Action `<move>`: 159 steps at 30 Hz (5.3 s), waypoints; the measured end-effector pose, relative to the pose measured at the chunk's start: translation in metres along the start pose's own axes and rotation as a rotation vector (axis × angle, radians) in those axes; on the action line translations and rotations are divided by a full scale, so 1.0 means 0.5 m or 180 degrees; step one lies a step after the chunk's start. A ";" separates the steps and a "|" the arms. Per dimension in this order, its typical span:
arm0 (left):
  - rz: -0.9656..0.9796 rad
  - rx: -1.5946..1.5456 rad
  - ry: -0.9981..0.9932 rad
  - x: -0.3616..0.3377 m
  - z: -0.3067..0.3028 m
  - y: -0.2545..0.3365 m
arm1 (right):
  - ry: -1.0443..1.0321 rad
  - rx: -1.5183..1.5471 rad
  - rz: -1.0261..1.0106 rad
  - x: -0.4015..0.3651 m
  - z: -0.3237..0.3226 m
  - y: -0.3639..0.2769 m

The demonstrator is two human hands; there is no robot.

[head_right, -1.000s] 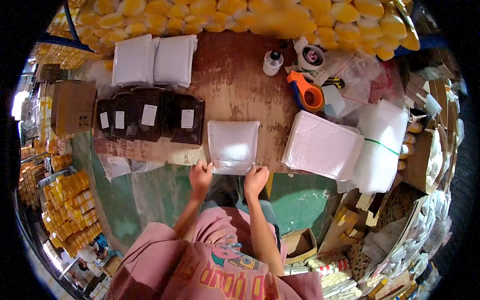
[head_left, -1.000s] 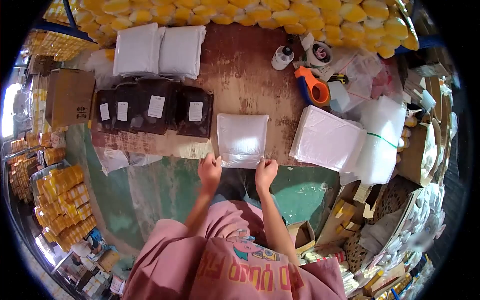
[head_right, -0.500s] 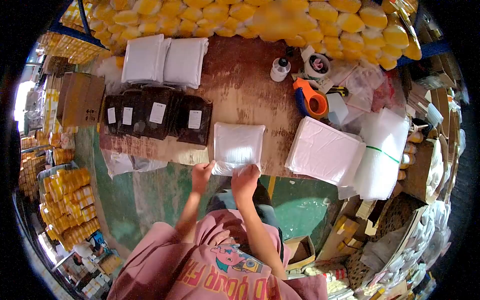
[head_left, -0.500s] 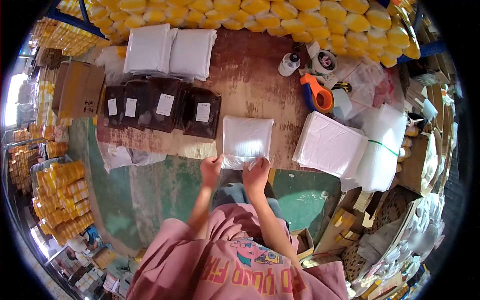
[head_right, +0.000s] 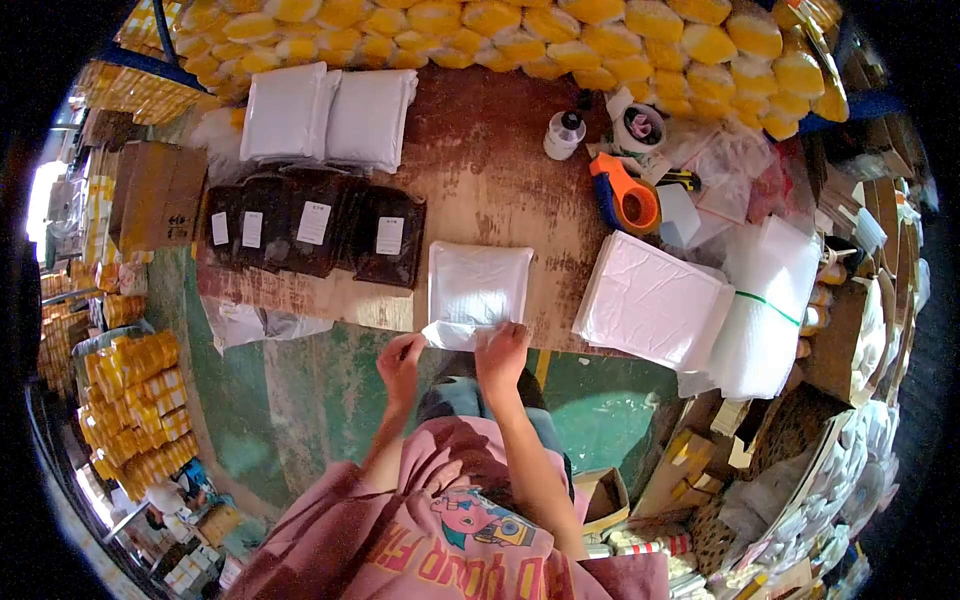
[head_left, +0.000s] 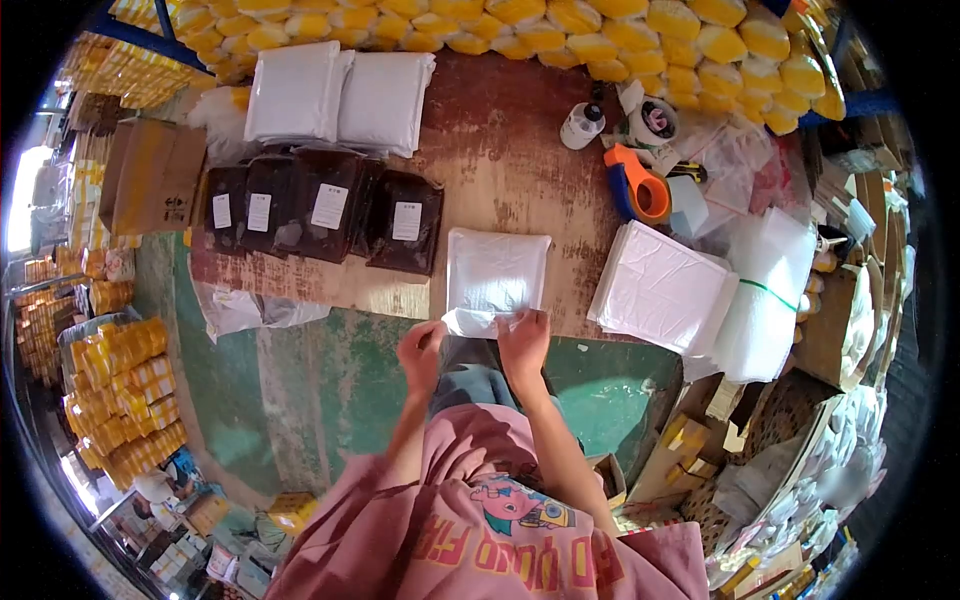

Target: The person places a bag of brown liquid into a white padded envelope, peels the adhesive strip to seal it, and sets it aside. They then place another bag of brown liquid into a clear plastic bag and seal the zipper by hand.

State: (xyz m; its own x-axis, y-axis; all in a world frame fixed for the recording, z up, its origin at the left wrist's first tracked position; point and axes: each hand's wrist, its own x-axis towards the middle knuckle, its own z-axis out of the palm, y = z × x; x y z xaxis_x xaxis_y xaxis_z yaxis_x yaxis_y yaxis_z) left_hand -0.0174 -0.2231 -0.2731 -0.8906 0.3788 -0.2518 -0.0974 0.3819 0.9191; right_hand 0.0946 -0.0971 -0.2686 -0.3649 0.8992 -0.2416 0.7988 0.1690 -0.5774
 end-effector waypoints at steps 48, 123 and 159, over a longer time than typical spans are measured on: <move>-0.0123 0.0370 -0.1258 0.107 0.001 -0.049 | -0.0111 0.0120 0.0183 0.010 -0.006 0.001; -0.0215 0.0030 -0.2637 0.271 -0.082 0.196 | -0.1572 0.3599 0.1152 0.097 -0.150 -0.239; -0.1342 -0.0122 -0.1835 0.363 -0.186 -0.063 | -0.1492 -0.0062 0.1075 0.339 0.260 -0.280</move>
State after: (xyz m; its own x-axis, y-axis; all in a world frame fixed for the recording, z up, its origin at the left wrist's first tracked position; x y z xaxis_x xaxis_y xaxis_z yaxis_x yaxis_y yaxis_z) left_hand -0.2171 -0.2447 -0.3197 -0.3982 0.5948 -0.6983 -0.4066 0.5679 0.7156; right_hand -0.1415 -0.0209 -0.3302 -0.2576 0.6305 -0.7322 0.9148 -0.0849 -0.3949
